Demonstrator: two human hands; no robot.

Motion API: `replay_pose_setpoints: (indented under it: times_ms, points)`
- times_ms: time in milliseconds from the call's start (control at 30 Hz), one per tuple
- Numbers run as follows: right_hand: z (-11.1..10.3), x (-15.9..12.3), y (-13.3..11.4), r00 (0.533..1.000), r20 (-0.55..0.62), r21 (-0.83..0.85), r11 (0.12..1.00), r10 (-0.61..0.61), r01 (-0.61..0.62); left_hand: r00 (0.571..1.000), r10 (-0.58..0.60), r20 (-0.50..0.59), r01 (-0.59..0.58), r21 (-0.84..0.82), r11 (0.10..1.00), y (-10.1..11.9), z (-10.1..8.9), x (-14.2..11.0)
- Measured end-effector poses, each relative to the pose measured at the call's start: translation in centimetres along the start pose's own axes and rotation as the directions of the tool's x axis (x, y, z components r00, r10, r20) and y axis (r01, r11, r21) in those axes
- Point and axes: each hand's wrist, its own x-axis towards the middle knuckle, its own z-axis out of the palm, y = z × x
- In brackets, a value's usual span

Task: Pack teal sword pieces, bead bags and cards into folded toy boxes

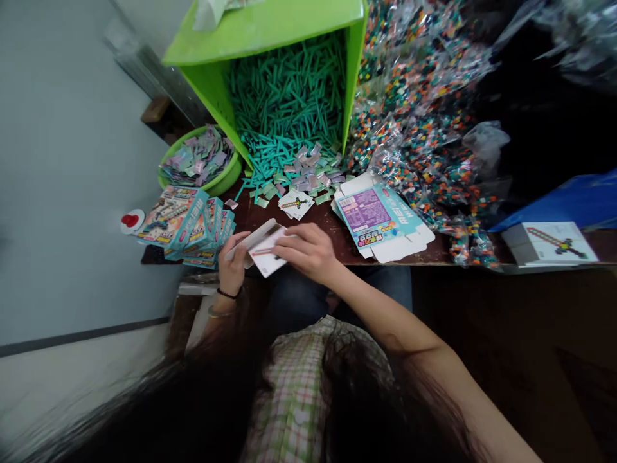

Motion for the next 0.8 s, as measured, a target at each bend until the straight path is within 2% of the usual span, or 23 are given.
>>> replay_pose_setpoints:
  times_ms: [67, 133, 267, 367, 467, 533, 567, 633, 667, 733, 800]
  points:
    - [1.2, 2.4, -0.2, 0.988, 0.152, -0.059, 0.997, -0.038, 0.048, 1.000, -0.001, -0.004, 0.001, -0.010, 1.000, -0.2, -0.3, 0.1]
    - [2.5, 3.9, -0.3, 0.966, 0.253, -0.104, 0.992, -0.047, 0.076, 0.999, -0.021, -0.030, 0.020, -0.020, 1.000, -0.6, -0.7, 0.3]
    - [3.6, 5.3, -0.8, 0.947, 0.321, -0.136, 0.989, -0.017, 0.064, 0.998, -0.031, -0.046, 0.030, -0.020, 0.999, -1.1, -1.1, 0.7]
    - [3.4, 5.9, -0.8, 0.954, 0.299, -0.110, 0.993, -0.014, 0.049, 0.999, -0.023, -0.041, 0.022, -0.026, 0.999, -1.1, -0.8, 0.9]
    - [2.7, 5.7, 1.6, 0.993, 0.115, -0.052, 0.998, -0.025, 0.031, 0.997, -0.038, -0.060, 0.037, -0.027, 0.999, -1.2, -0.8, 1.1]
    - [2.4, 5.3, 5.0, 0.993, -0.012, -0.061, 0.991, 0.121, -0.121, 0.996, -0.058, -0.069, 0.057, -0.018, 0.998, -1.4, -0.9, 1.2]
    - [2.3, 5.1, 7.1, 0.970, -0.046, -0.091, 0.966, 0.237, -0.240, 0.995, -0.065, -0.071, 0.064, -0.018, 0.998, -1.5, -1.0, 1.2]
    - [2.7, 4.5, 11.1, 0.893, -0.038, -0.204, 0.871, 0.448, -0.446, 0.995, -0.074, -0.067, 0.072, -0.029, 0.997, -1.7, -1.1, 1.4]
    - [3.1, 4.1, 12.6, 0.859, -0.022, -0.257, 0.828, 0.511, -0.498, 0.995, -0.075, -0.064, 0.073, -0.035, 0.997, -1.8, -1.2, 1.4]
    - [4.3, 2.9, 13.9, 0.827, 0.016, -0.312, 0.789, 0.562, -0.530, 0.995, -0.077, -0.062, 0.074, -0.036, 0.997, -1.8, -1.2, 1.6]
    - [5.9, 1.0, 12.5, 0.827, 0.057, -0.341, 0.790, 0.559, -0.510, 0.995, -0.076, -0.069, 0.075, -0.028, 0.997, -1.6, -1.3, 1.7]
